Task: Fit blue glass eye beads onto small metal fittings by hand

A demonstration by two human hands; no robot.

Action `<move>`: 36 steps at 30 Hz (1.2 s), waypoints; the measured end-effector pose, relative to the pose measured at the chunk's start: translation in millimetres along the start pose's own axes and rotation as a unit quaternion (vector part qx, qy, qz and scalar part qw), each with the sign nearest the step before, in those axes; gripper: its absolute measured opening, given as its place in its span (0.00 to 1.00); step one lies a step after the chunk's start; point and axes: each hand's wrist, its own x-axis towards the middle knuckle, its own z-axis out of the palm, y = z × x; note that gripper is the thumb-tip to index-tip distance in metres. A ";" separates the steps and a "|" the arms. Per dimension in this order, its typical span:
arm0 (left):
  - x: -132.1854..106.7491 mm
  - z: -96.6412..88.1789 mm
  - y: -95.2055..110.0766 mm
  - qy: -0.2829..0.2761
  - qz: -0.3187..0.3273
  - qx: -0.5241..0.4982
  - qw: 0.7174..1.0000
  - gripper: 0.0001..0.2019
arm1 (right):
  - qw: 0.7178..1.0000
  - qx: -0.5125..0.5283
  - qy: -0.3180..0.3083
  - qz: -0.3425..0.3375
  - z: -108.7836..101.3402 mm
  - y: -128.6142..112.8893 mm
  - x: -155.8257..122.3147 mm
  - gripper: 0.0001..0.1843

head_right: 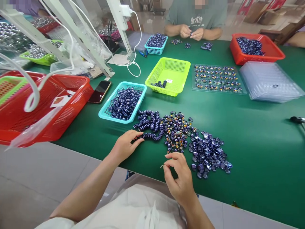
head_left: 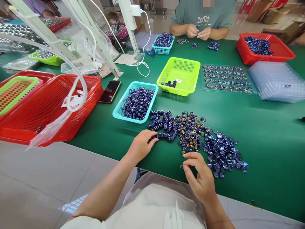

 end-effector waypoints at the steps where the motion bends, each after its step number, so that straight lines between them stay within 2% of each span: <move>1: -0.3 -1.0 0.2 -0.005 -0.009 0.001 1.000 0.10 | 1.000 0.002 -0.001 0.002 -0.1 0.4 -0.3 0.09; 5: -2.4 -9.8 7.1 0.012 -0.037 -0.026 0.999 0.09 | 1.000 0.018 0.001 0.020 -1.3 3.1 -2.0 0.08; 9: -8.2 -15.5 30.7 0.038 -0.023 -0.156 0.987 0.08 | 0.993 0.075 0.020 0.085 0.5 4.1 -2.6 0.07; 11: -11.1 -12.8 45.2 0.027 0.011 -0.233 0.972 0.10 | 0.987 0.120 0.028 0.105 3.1 1.9 -2.1 0.06; 14: -13.4 -2.7 63.6 -0.001 0.058 -0.309 0.949 0.13 | 0.980 0.176 0.024 0.090 7.5 -4.6 -0.5 0.07; 18: -13.1 11.3 77.9 0.005 0.067 -0.354 0.933 0.12 | 0.978 0.197 0.015 0.071 10.2 -10.5 0.1 0.08; 23: -11.5 18.2 83.5 -0.012 0.008 -0.366 0.931 0.10 | 0.985 0.163 0.033 0.051 9.6 -8.8 -4.3 0.11; 28: -12.1 18.0 84.0 -0.077 -0.039 -0.407 0.910 0.10 | 0.991 0.126 0.039 0.023 9.3 -9.8 -6.8 0.12; 32: -13.1 17.3 84.4 -0.101 -0.070 -0.441 0.889 0.10 | 0.982 0.153 0.063 0.095 5.4 -13.8 -2.6 0.07; 34: -13.1 17.0 85.4 -0.099 -0.072 -0.442 0.889 0.10 | 0.977 0.145 0.083 0.134 2.8 -16.0 1.0 0.05; 36: -12.3 16.6 86.6 -0.093 -0.054 -0.434 0.895 0.10 | 0.977 0.128 0.076 0.150 0.9 -18.1 4.5 0.05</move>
